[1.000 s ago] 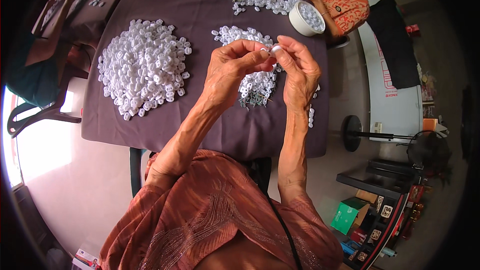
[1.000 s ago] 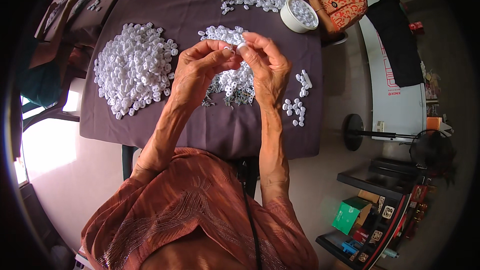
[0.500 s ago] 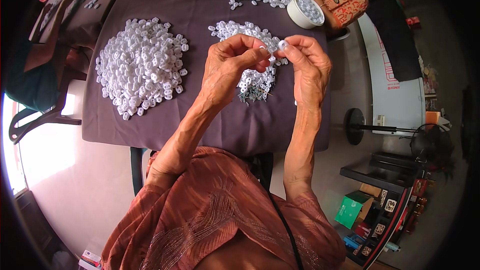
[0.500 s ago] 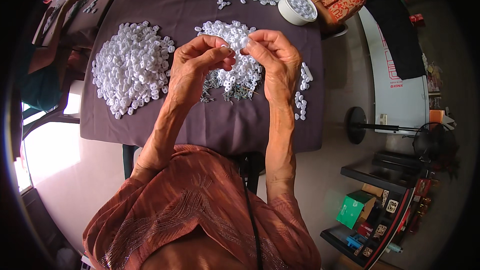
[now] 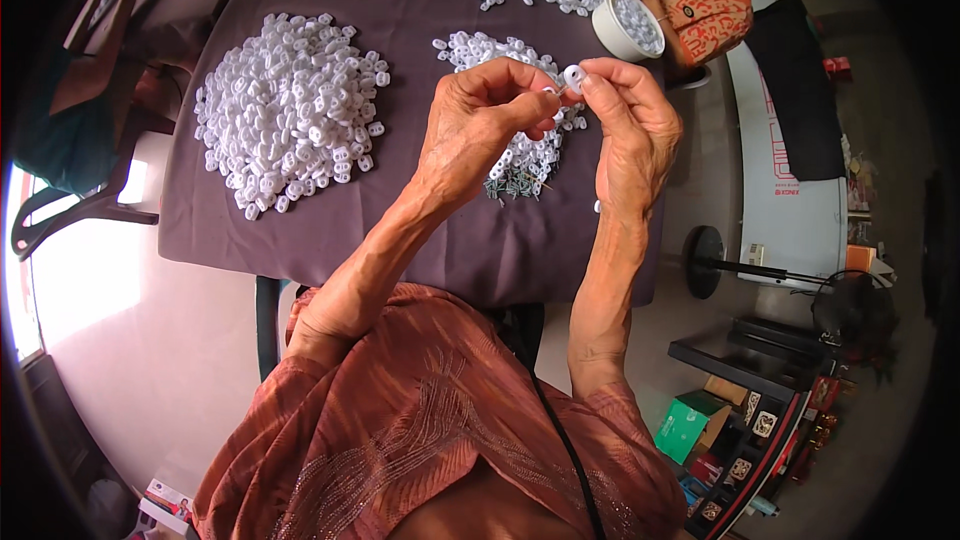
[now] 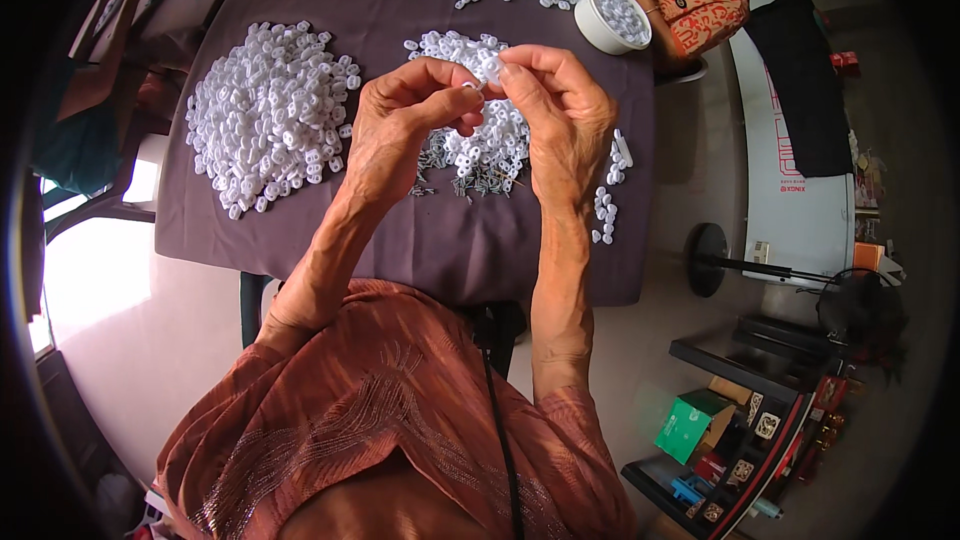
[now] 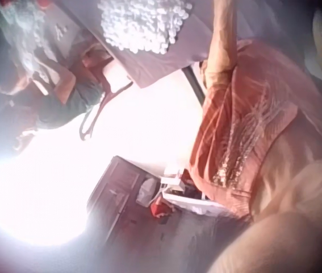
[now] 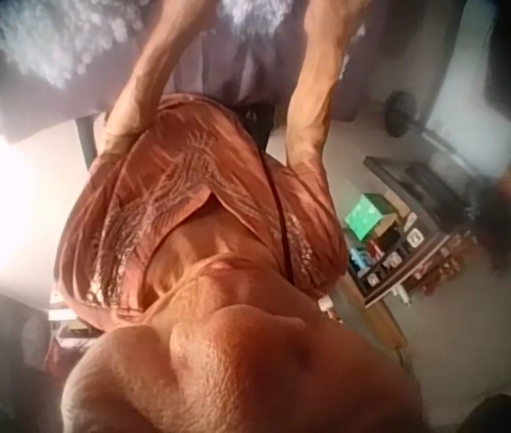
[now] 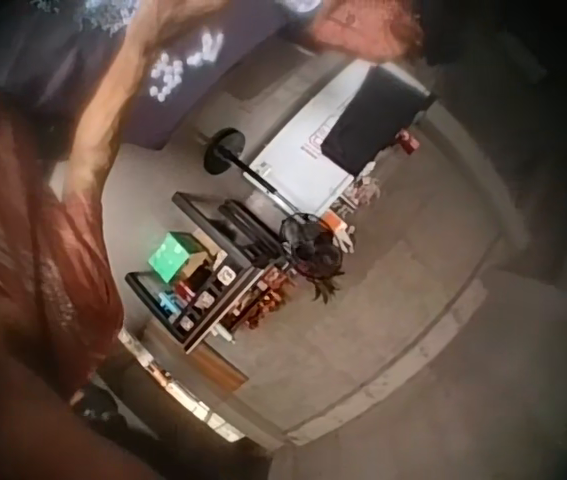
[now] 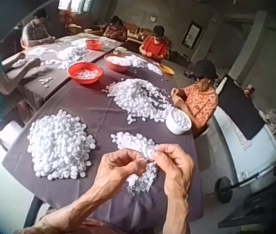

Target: The person assembles plastic cord locks by inserting springs into toggle stopper components by hand.

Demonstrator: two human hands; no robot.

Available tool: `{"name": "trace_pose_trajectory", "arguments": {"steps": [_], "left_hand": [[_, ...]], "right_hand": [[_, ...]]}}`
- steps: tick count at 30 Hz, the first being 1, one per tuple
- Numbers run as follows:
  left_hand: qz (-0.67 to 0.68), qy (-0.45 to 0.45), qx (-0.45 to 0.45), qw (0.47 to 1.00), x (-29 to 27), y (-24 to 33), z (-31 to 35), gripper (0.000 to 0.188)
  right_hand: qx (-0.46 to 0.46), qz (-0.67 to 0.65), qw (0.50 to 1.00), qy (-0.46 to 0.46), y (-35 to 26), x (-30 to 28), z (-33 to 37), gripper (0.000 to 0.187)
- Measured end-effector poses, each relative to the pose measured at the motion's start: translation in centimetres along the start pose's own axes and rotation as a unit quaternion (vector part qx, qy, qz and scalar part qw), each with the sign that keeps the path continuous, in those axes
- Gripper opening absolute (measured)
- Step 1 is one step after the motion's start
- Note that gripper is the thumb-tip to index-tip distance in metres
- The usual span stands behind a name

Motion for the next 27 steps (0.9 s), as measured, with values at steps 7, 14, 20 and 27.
{"name": "trace_pose_trajectory", "arguments": {"steps": [7,14,20,27], "left_hand": [[0.002,0.000,0.004,1.000,0.0,-0.2,-0.1,0.007],[-0.011,0.006,0.008,1.000,-0.2,-0.3,-0.2,0.007],[-0.037,0.013,0.004,0.999,-0.4,-0.2,-0.2,0.008],[-0.040,0.003,0.007,0.999,-0.4,0.0,-0.3,0.012]], "right_hand": [[-0.037,0.074,0.996,-0.023,-0.6,0.0,-0.2,0.012],[-0.049,0.148,0.987,-0.039,-0.8,-0.1,0.0,0.013],[-0.055,0.174,0.981,-0.067,-1.0,0.4,0.1,0.014],[-0.046,0.168,0.983,-0.059,-0.7,0.1,0.1,0.015]]}}
Point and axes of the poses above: each hand's wrist, its own z-axis away from the middle knuckle, its own x-axis out of the palm, y = z × x, the point moved 9 cm from there along -z, towards the middle knuckle, and after that the axes turned 9 degrees about -x, right-handed, at the moved point
